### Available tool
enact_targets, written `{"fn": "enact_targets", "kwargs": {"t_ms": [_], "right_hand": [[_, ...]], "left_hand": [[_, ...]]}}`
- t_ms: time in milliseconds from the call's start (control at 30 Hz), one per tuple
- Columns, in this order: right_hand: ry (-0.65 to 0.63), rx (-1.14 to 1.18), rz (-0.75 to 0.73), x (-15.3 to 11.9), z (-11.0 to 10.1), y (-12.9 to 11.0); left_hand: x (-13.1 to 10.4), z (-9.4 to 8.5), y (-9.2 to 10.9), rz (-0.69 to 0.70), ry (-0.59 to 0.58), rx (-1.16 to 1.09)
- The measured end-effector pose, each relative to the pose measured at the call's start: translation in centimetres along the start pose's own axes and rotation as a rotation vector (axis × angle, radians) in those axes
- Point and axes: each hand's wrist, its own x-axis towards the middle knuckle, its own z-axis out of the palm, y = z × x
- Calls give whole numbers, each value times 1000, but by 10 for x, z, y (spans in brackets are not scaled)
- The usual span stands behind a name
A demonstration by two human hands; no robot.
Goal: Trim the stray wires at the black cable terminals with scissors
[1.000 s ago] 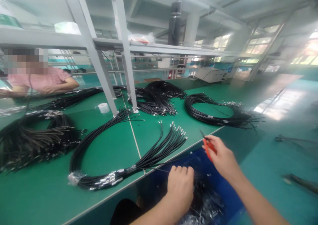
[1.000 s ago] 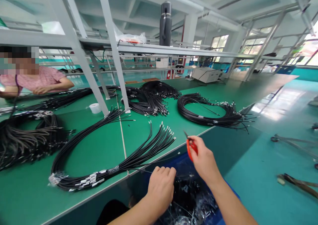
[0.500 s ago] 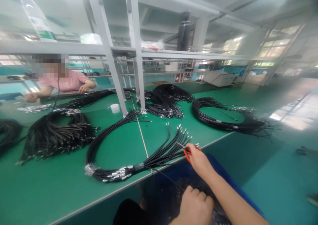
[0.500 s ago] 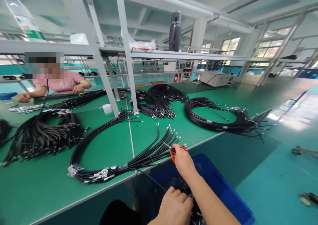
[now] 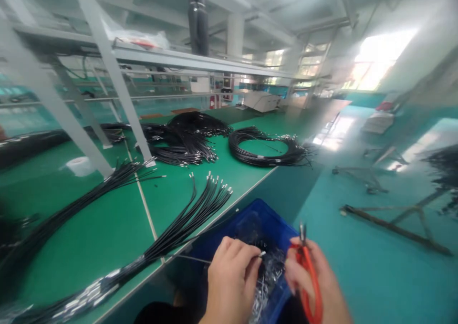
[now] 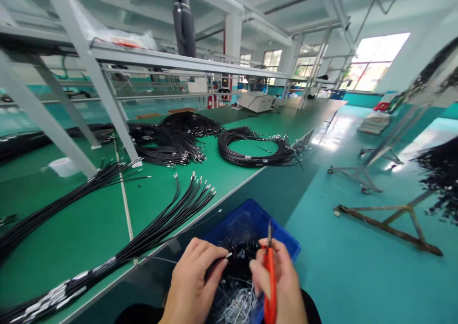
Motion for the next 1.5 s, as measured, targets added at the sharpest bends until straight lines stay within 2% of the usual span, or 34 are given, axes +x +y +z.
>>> {"fn": "enact_targets", "kwargs": {"t_ms": [100,233,400,633,800,867,933,1000,1067,1133,1200,1267,1367,1500], "right_hand": [[-63,140,56,-12,30,8],[-98,71,83,-4,52,-1],[-114,7,-5,7,50,1],[-45,14,8,9,42,10],[18,3,-14,15,39,9],[19,-34,-24,18,37,10],[14,-45,-11,19,36,11],[14,-22,30,18,34,12],[22,18,66,16,34,14],[28,41,78,15,34,16],[20,50,77,14,34,16],[3,49,76,15,34,17],[-14,48,69,19,32,18],[0,18,53,22,28,22]], "left_hand": [[2,-1,-1,-87,-59,-65],[1,-9,-2,-134,-129,-73],[-2,-14,-6,-116,-149,81],[0,3,-16,-75,-126,79],[8,11,-10,-43,-145,117],[15,1,-10,-26,-179,162],[23,-21,-16,-95,-156,339],[28,-50,-31,-310,-48,693],[27,-78,-53,-448,-16,838],[20,-95,-76,-541,-46,901],[13,-100,-94,-579,-90,913],[11,-95,-104,-569,-126,901],[16,-85,-110,-548,-155,889],[24,-81,-115,-609,-142,931]]}}
